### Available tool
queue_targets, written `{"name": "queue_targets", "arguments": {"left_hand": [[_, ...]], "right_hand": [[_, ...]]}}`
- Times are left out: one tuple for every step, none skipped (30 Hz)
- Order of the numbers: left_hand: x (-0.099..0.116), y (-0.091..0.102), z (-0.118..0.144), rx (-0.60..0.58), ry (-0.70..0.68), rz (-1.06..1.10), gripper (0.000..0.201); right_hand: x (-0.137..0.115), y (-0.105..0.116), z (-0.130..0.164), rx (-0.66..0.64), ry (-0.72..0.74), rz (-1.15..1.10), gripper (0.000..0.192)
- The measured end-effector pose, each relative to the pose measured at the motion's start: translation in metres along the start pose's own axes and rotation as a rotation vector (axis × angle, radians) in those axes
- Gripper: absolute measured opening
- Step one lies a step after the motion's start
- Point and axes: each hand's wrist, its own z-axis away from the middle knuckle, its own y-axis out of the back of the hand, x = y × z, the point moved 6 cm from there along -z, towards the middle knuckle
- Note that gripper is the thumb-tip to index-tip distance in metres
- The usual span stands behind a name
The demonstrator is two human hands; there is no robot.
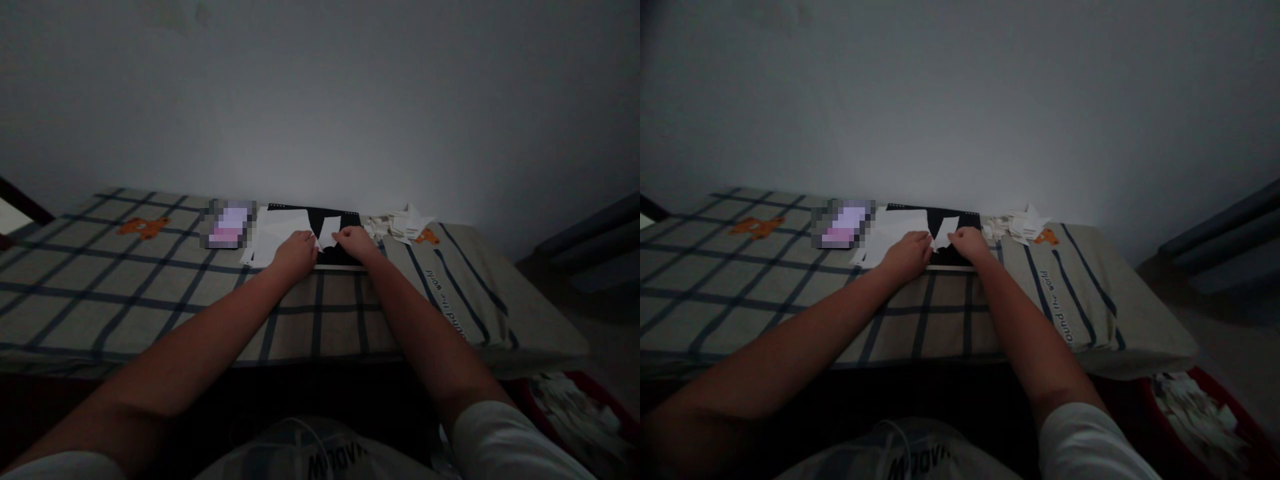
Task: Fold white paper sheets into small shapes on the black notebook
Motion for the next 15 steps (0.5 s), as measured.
{"name": "queue_targets", "arguments": {"left_hand": [[-0.0010,-0.0004,0.0001,0.008,0.001,-0.001,0.034],[-0.0019,-0.0009,0.0001,0.014,0.002,-0.002,0.035],[-0.0028,-0.0014,0.0002,0.017,0.004,-0.002,0.037],[-0.0035,-0.0019,0.0004,0.016,0.007,0.000,0.038],[-0.0041,-0.0022,0.0005,0.015,0.011,0.002,0.040],[-0.0045,-0.0020,0.0007,0.015,0.016,0.004,0.041],[-0.0045,-0.0014,0.0008,0.019,0.017,0.007,0.042],[-0.0039,-0.0007,0.0010,0.022,0.012,0.011,0.041],[-0.0031,0.0000,0.0011,0.025,0.003,0.019,0.039],[-0.0023,0.0005,0.0011,0.025,-0.004,0.028,0.037],[-0.0017,0.0007,0.0012,0.023,-0.008,0.038,0.035],[-0.0014,0.0005,0.0011,0.018,-0.009,0.047,0.033],[-0.0014,0.0002,0.0010,0.014,-0.006,0.055,0.032],[-0.0015,-0.0002,0.0009,0.011,-0.003,0.061,0.032],[-0.0015,-0.0006,0.0007,0.011,-0.006,0.065,0.032]], "right_hand": [[0.0005,-0.0005,-0.0002,-0.009,-0.004,-0.021,0.033],[0.0009,-0.0011,-0.0003,-0.021,-0.010,-0.041,0.034],[0.0011,-0.0017,-0.0003,-0.032,-0.012,-0.057,0.033],[0.0010,-0.0022,-0.0002,-0.041,-0.011,-0.066,0.031],[0.0006,-0.0024,0.0000,-0.046,-0.006,-0.067,0.028],[0.0001,-0.0023,0.0003,-0.047,0.001,-0.065,0.026],[-0.0004,-0.0021,0.0005,-0.045,0.006,-0.058,0.024],[-0.0008,-0.0017,0.0008,-0.040,0.009,-0.050,0.022],[-0.0010,-0.0014,0.0010,-0.034,0.010,-0.042,0.022],[-0.0009,-0.0011,0.0011,-0.028,0.006,-0.034,0.021],[-0.0007,-0.0010,0.0012,-0.024,0.000,-0.026,0.021],[-0.0004,-0.0011,0.0011,-0.020,-0.006,-0.017,0.022],[-0.0002,-0.0011,0.0010,-0.015,-0.010,-0.007,0.023],[-0.0001,-0.0013,0.0008,-0.011,-0.012,0.004,0.024],[-0.0002,-0.0016,0.0005,-0.010,-0.012,0.014,0.027]]}}
